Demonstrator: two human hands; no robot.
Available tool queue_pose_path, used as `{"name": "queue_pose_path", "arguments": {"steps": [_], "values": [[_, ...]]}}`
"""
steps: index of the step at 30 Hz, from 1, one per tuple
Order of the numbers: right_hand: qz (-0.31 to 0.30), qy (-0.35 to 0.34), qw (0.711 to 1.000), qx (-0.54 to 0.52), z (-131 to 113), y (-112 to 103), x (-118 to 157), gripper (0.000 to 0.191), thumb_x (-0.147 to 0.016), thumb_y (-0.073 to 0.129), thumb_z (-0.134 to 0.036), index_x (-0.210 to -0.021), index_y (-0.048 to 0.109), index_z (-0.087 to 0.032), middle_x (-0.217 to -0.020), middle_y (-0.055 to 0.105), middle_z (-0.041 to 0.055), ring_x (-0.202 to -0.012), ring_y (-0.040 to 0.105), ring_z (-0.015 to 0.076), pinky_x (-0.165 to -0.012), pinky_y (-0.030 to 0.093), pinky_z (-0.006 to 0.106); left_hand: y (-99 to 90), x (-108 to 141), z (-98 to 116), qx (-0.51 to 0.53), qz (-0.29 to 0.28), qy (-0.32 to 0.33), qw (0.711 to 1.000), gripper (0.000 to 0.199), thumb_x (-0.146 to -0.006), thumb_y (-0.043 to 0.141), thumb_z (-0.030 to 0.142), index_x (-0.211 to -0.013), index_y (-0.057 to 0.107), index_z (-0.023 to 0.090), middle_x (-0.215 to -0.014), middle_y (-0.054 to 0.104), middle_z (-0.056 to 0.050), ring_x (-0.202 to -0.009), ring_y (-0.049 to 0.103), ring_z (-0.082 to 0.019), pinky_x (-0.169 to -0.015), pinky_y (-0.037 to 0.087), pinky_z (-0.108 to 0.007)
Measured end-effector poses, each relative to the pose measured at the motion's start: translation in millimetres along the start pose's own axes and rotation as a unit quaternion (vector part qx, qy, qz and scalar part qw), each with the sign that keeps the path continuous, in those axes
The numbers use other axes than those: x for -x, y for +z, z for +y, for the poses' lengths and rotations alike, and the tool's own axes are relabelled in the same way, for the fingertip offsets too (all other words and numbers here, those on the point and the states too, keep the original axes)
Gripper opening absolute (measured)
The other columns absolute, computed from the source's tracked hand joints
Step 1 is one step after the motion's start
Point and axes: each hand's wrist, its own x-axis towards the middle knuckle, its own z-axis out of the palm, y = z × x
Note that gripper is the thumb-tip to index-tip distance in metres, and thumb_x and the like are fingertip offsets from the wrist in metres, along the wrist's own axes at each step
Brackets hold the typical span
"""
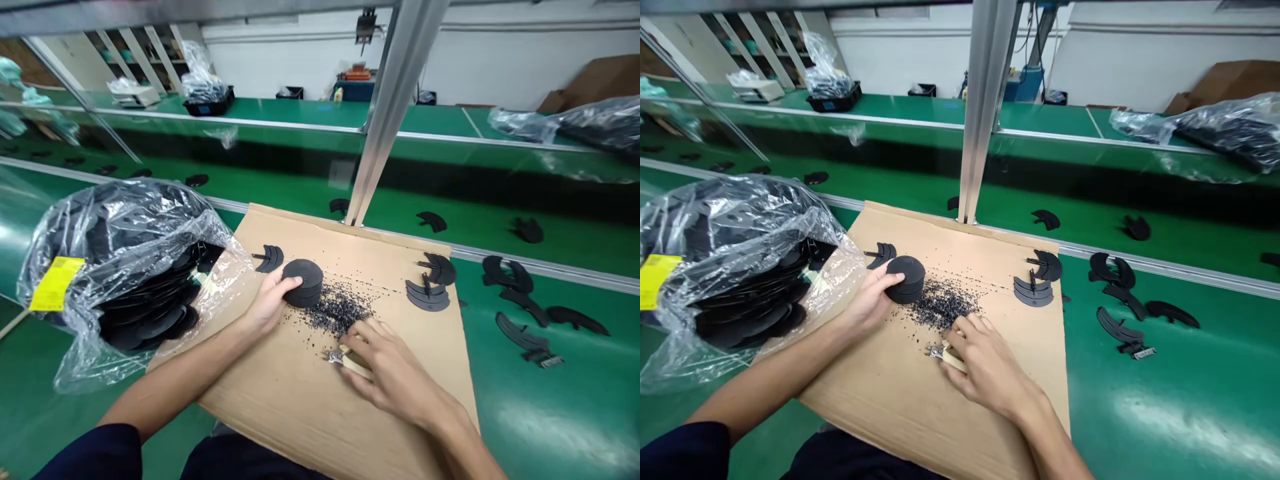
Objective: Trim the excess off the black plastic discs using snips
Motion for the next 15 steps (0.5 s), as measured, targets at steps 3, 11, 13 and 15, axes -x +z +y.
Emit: {"name": "queue_pose_path", "arguments": {"steps": [3,11,13,15], "values": [[0.018,0.003,1.0,0.025,-1,5,3,0.017,-0.086,0.066,-0.032,-0.099,0.065,-0.02,-0.1,0.06,0.0084,-0.091,0.052,0.0241,-0.078,0.043,0.037,-6.9,-16,5,-0.066,-0.01,0.064,0.996,0.04,-0.066,0.079,0.024,-0.103,0.067,0.017,-0.1,0.074,-0.004,-0.097,0.068,-0.02,-0.093,0.052,-0.033],[0.058,0.005,0.996,0.067,3,15,6,0.03,-0.082,0.076,-0.048,-0.082,0.065,-0.019,-0.093,0.061,0.0071,-0.087,0.053,0.023,-0.075,0.042,0.034,-10.4,-131,47,-0.442,0.008,0.309,0.842,0.02,-0.081,0.06,0.025,-0.1,0.06,0.018,-0.1,0.071,-0.006,-0.096,0.069,-0.02,-0.088,0.054,-0.032],[0.067,0.004,0.995,0.074,3,15,5,0.033,-0.086,0.071,-0.05,-0.079,0.065,-0.019,-0.09,0.062,0.0065,-0.085,0.053,0.0218,-0.074,0.042,0.034,-6.9,-162,58,-0.475,0.027,0.325,0.817,0.021,-0.081,0.058,0.019,-0.101,0.06,0.018,-0.101,0.07,-0.006,-0.098,0.067,-0.022,-0.094,0.052,-0.036],[0.072,0.009,0.994,0.079,3,16,5,0.033,-0.089,0.069,-0.05,-0.079,0.065,-0.019,-0.088,0.063,0.0056,-0.083,0.054,0.0208,-0.074,0.042,0.033,-7.1,-186,68,-0.514,0.028,0.328,0.792,0.024,-0.08,0.056,0.014,-0.103,0.062,0.018,-0.106,0.07,-0.007,-0.104,0.066,-0.024,-0.099,0.05,-0.038]]}}
